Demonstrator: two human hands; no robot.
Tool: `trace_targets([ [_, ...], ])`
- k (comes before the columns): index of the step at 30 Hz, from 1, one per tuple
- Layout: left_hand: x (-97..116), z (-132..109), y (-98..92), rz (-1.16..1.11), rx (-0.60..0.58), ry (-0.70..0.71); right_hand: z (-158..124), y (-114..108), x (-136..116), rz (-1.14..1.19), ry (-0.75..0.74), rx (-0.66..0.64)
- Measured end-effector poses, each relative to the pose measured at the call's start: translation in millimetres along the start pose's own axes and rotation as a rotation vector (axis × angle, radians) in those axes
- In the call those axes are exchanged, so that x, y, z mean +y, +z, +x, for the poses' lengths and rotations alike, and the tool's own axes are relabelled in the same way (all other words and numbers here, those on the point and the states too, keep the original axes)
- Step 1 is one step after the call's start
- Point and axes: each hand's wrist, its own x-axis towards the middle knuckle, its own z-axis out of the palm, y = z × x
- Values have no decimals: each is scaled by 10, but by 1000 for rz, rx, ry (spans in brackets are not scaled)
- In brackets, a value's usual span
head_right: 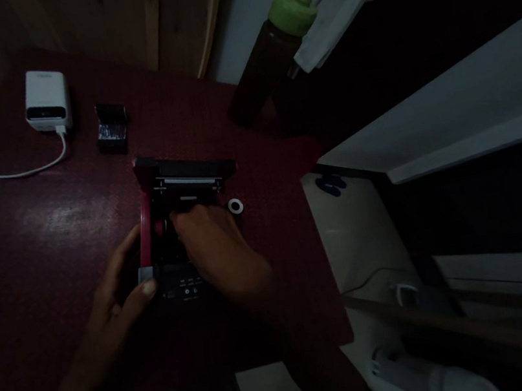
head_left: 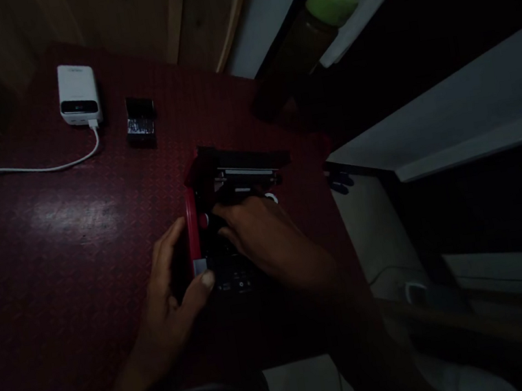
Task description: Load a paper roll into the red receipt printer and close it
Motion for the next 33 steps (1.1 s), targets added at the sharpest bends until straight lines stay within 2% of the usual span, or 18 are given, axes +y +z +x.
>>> trace_targets([
  [5,23,10,5,12,4,3,-114,97,171,261,-126,115],
  [9,-17,32,1,29,9,35,-290,99,356,433,-472,217],
  [11,-2,22,-15,35,12,21,-359,94,406,465,-564,238],
  [14,84,-1,-62,26,11,-26,-410,103,416,453,-537,285],
  [17,221,82,-107,52,76,-10,-443,131,394,431,-525,366],
  [19,334,257,-109,98,147,62,-482,166,370,416,-533,447],
  [23,589,793,-4,99,161,308,-590,296,284,395,-531,634],
  [26,717,1050,121,29,168,254,-671,432,191,354,-490,776],
  [29,705,999,176,-12,177,238,-746,554,109,217,-370,882],
  [33,502,639,106,-25,188,186,-809,648,70,88,-307,963],
])
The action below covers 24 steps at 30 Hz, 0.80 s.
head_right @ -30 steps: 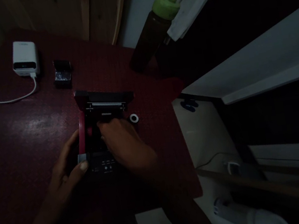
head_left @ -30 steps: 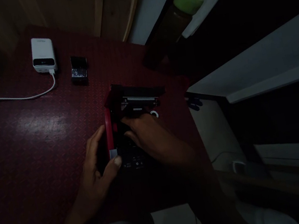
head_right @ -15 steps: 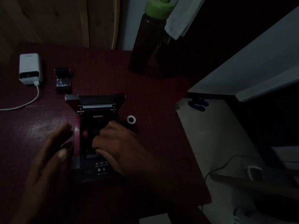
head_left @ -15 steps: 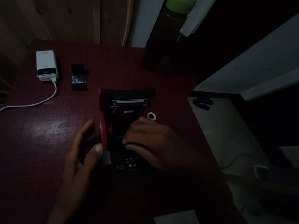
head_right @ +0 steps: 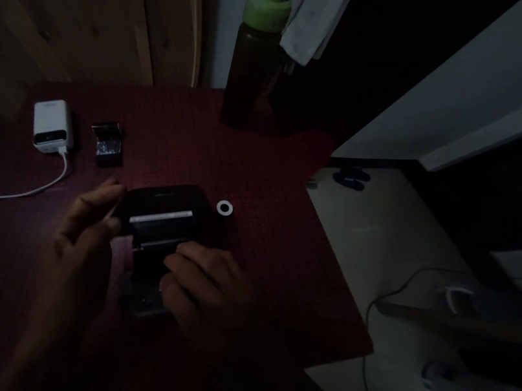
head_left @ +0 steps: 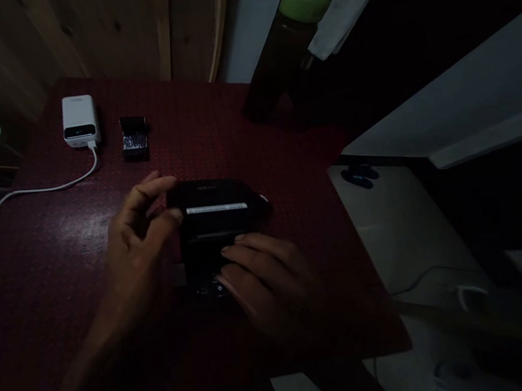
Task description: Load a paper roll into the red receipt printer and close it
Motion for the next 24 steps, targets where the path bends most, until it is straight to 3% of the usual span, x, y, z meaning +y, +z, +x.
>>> trace_targets([
  [6,-192,-366,-159,-21,-73,-253,-45,60,35,30,58,5],
  [16,-144,-367,-131,-60,-124,-281,-50,24,19,161,150,-140],
  [21,-196,-426,-163,-41,-106,-284,-118,49,16,240,202,-71],
  [24,-227,-503,-234,-50,-132,-299,-262,51,57,268,296,54],
])
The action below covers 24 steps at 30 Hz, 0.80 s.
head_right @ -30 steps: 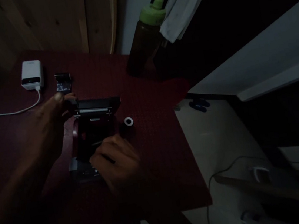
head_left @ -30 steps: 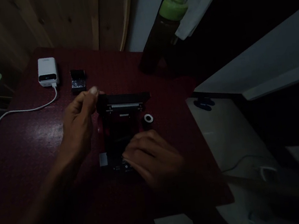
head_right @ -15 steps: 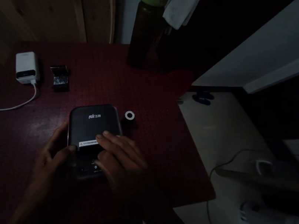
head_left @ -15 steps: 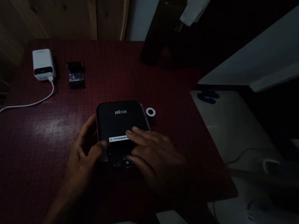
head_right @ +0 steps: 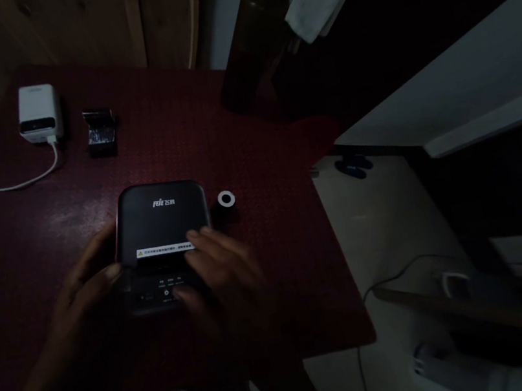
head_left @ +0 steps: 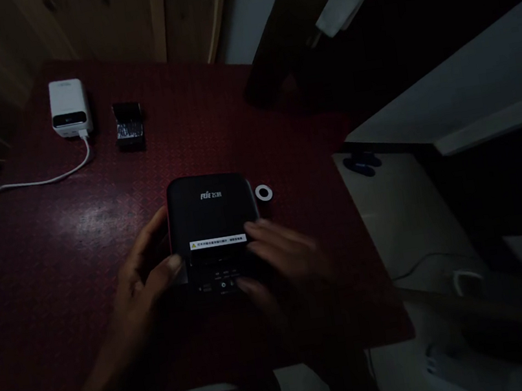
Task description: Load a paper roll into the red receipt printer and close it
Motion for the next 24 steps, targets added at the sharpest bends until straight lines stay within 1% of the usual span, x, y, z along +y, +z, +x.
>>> trace_targets([
  [1,-12,-22,-22,9,-15,4,-56,-5,34,6,48,59],
  [3,-26,-52,-56,29,-28,14,-182,8,102,28,207,139],
  [5,-27,-64,-71,39,-15,10,-313,58,162,117,392,135],
  [7,-19,-69,-72,55,-5,2,-432,130,211,240,506,82],
  [10,-2,-81,-71,109,2,3,-572,222,261,355,508,44],
  [13,13,-100,-79,162,25,-9,-666,252,295,351,507,32],
  [16,30,-107,-69,181,32,-20,-714,247,328,358,499,-6],
  [18,42,-105,-40,170,37,-15,-718,253,340,367,494,-1],
  [20,57,-98,3,142,44,-19,-704,269,332,381,510,31],
  [24,80,-87,73,114,42,-22,-649,299,267,457,505,78],
])
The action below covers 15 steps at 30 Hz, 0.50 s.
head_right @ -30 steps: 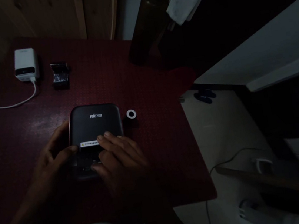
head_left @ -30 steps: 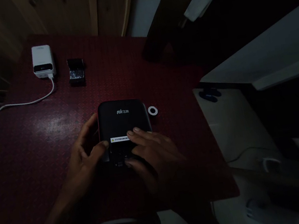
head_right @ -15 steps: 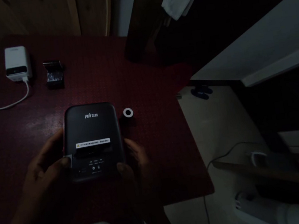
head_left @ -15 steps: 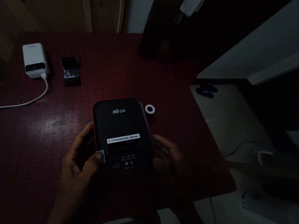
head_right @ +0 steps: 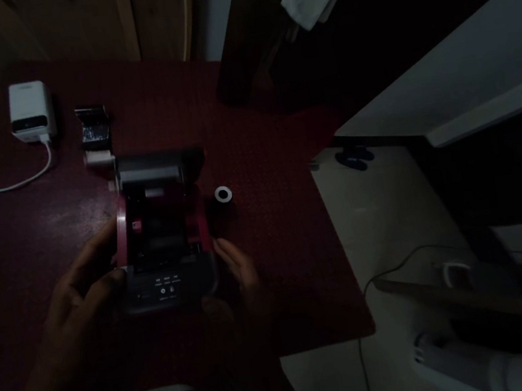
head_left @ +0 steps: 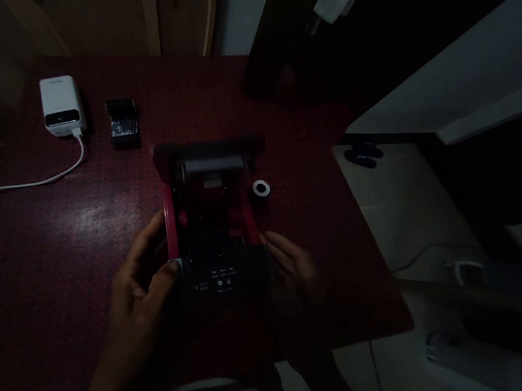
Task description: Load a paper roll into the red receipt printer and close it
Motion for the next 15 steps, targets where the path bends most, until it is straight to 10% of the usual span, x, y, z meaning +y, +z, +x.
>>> trace_targets([
  [10,-65,-25,-53,-54,-46,45,134,-122,-281,-108,58,-36],
  [15,-176,4,-77,6,-63,158,572,-94,-652,-428,-270,36],
])
